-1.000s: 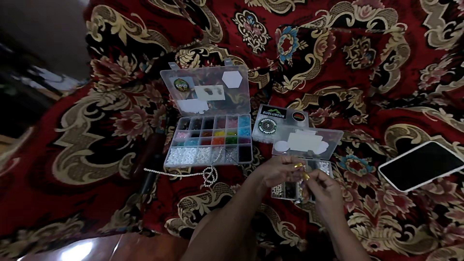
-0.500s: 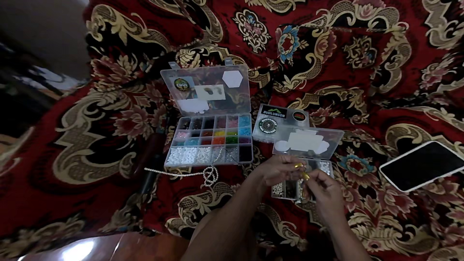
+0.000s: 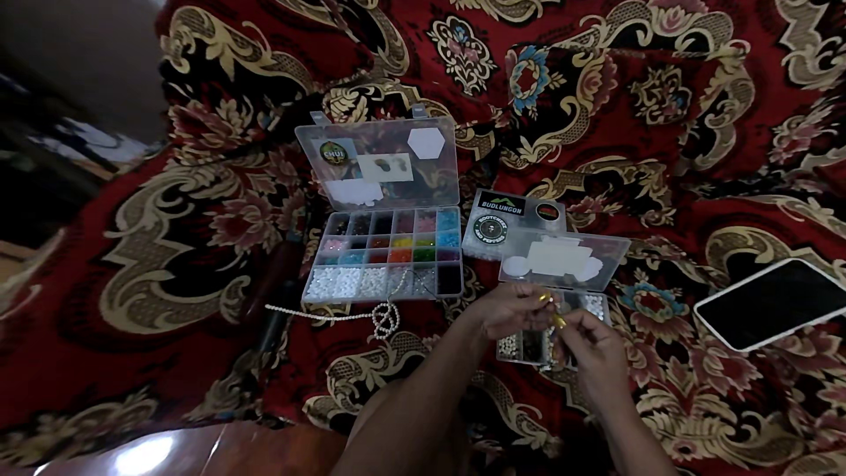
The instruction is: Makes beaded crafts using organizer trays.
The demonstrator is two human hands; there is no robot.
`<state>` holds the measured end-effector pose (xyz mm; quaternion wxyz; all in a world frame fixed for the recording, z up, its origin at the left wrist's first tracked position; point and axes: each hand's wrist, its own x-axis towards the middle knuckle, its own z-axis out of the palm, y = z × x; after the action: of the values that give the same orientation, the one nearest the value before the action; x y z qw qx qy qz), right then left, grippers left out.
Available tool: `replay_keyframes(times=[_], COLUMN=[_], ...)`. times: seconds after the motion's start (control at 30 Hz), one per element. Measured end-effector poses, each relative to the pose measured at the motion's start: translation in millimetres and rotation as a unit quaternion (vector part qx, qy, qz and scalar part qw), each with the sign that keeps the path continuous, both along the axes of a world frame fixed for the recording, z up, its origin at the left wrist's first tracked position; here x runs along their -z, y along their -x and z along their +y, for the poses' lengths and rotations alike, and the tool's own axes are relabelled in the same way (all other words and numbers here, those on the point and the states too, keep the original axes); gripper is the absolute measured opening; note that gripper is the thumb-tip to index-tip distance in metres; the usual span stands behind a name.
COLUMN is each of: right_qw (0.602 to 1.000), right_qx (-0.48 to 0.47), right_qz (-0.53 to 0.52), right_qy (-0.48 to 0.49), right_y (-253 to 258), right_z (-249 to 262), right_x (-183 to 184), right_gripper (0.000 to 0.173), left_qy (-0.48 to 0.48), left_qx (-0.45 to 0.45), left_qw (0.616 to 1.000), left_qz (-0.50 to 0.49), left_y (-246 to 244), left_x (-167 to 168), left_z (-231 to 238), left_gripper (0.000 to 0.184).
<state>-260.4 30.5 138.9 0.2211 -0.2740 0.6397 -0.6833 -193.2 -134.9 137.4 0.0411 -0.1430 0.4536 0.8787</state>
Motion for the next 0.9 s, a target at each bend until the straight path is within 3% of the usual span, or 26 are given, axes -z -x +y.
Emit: replay_keyframes(times=[0.9], right_qw=[1.0], right_qx=[0.0], right_qz=[0.001], right_qy=[-0.011], right_y=[-0.1], right_z=[0.2], right_x=[-0.3], right_gripper=[0.013], left_qy=[0.041], left_qx=[0.008], left_qw=[0.999], left_qz=[-0.016], left_y=[-0.5], left_x=[-5.8], left_z=[2.0], left_gripper=[0.021])
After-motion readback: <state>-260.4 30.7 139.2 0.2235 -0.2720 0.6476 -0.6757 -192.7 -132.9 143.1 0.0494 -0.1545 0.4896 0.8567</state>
